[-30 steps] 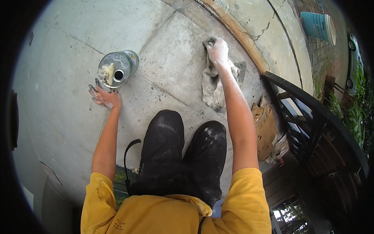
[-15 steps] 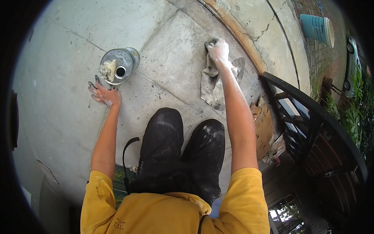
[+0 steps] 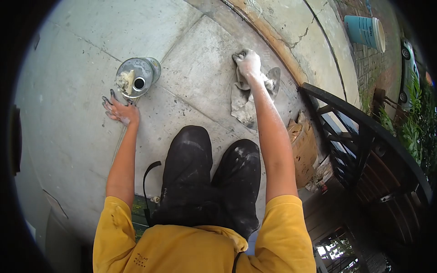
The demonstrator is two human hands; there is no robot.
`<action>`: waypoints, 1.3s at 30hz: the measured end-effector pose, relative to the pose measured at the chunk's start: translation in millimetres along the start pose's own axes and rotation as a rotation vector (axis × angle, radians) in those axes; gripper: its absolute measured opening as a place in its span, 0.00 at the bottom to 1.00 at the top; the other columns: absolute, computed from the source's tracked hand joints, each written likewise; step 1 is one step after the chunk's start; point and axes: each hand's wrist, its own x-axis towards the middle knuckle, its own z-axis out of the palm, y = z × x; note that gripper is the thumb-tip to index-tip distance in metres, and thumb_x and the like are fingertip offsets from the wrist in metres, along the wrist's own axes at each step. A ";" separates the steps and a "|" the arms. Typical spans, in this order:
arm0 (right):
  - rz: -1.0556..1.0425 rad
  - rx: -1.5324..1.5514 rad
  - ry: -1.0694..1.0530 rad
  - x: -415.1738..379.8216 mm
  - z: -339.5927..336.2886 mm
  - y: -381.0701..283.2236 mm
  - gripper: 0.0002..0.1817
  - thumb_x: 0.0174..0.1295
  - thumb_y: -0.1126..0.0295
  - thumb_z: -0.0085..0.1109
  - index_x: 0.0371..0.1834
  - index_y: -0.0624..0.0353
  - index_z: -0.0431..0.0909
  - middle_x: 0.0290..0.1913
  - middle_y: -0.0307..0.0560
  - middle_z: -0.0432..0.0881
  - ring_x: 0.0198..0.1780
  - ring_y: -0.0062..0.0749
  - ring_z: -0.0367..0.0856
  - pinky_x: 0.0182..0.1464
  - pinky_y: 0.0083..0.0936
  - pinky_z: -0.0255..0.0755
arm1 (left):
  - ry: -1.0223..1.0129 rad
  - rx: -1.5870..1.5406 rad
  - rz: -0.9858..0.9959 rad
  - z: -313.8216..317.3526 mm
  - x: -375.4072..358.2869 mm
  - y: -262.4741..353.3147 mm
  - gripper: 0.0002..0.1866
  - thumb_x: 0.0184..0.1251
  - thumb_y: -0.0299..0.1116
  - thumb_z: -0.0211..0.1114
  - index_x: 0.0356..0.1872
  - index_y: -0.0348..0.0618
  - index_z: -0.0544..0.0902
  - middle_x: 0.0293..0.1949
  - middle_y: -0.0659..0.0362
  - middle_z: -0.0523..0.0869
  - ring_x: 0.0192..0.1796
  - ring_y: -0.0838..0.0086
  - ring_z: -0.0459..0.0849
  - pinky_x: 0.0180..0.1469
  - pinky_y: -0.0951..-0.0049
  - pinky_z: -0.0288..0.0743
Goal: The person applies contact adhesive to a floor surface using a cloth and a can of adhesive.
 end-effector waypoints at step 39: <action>-0.165 -0.033 0.248 2.4 6.5 -36.1 0.13 0.65 0.65 0.61 0.41 0.66 0.80 0.46 0.61 0.82 0.48 0.57 0.81 0.54 0.45 0.74 | 0.027 0.065 0.025 13.1 -0.1 -11.9 0.31 0.71 0.49 0.60 0.68 0.42 0.67 0.74 0.40 0.59 0.81 0.53 0.46 0.79 0.46 0.34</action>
